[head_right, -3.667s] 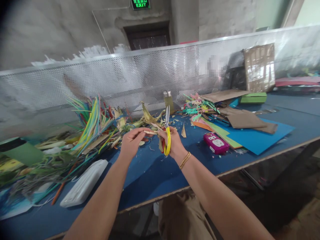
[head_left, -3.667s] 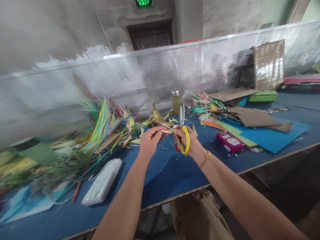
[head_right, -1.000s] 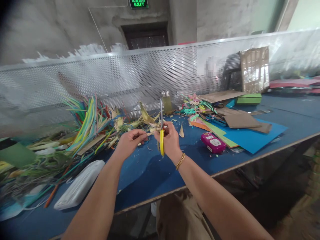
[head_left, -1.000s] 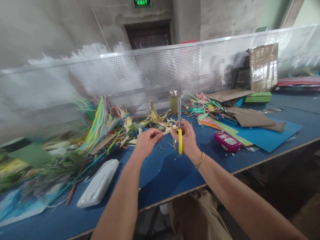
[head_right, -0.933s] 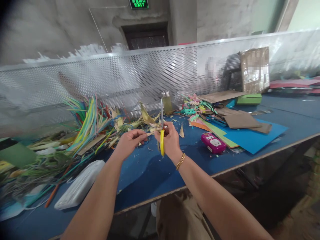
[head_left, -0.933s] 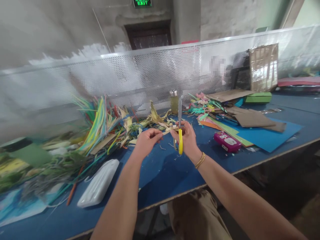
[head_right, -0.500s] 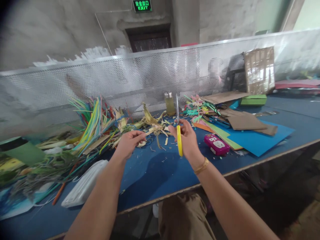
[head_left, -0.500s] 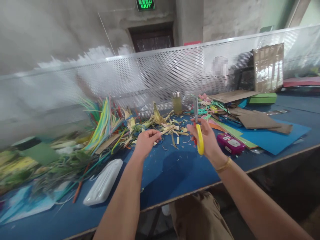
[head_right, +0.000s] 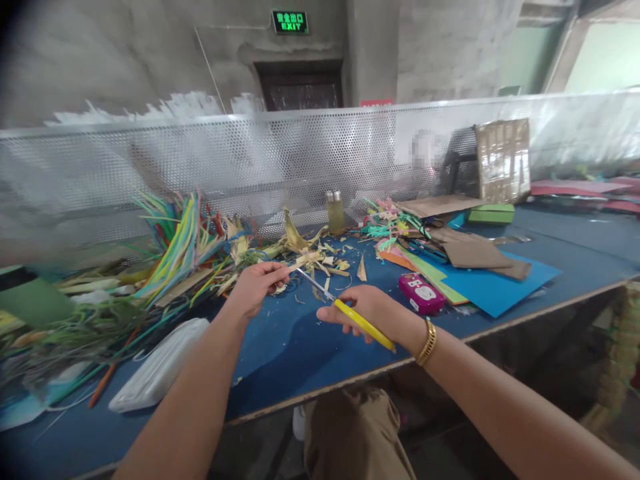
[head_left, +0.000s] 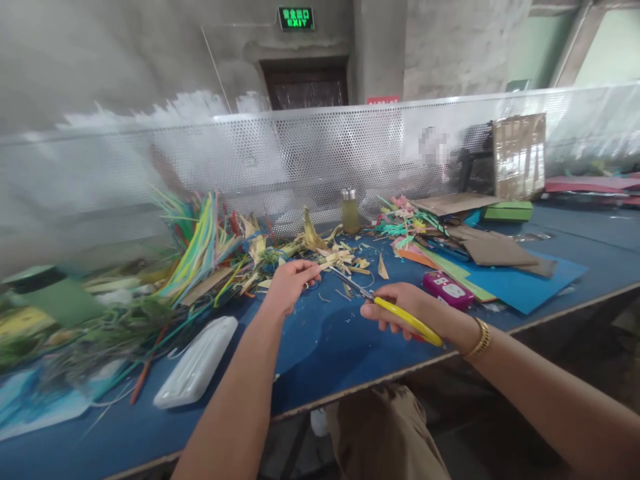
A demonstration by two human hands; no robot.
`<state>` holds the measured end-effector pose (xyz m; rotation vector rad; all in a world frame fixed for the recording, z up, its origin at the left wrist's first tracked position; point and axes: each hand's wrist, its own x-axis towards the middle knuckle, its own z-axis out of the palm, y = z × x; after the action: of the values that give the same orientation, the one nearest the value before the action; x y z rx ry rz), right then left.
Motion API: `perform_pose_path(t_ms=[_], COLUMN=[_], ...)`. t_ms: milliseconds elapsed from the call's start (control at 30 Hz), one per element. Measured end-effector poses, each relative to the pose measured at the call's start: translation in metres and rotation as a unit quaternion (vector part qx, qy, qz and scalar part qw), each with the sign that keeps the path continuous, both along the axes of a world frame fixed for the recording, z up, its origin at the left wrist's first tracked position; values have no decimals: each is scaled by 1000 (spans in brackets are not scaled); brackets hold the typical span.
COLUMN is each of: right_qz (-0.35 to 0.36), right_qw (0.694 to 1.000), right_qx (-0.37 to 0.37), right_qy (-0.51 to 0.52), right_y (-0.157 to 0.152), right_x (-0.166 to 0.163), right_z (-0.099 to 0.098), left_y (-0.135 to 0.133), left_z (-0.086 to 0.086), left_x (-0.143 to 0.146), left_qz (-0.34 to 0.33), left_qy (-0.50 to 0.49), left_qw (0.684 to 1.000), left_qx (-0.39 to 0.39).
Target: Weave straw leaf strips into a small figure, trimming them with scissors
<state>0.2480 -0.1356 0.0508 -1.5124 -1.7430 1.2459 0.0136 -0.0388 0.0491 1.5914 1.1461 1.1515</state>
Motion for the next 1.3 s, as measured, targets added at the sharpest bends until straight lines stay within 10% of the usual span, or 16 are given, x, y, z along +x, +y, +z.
perform_pose_path(t_ms=[1300], right_qz=[-2], right_qw=[994], right_qx=[101], right_qy=[-29], right_y=[10], right_x=[-29], right_z=[-19], left_y=[0], left_z=[-2], left_x=[2], left_qz=[-7], left_qy=[-65], left_qw=[994], left_qx=[-83])
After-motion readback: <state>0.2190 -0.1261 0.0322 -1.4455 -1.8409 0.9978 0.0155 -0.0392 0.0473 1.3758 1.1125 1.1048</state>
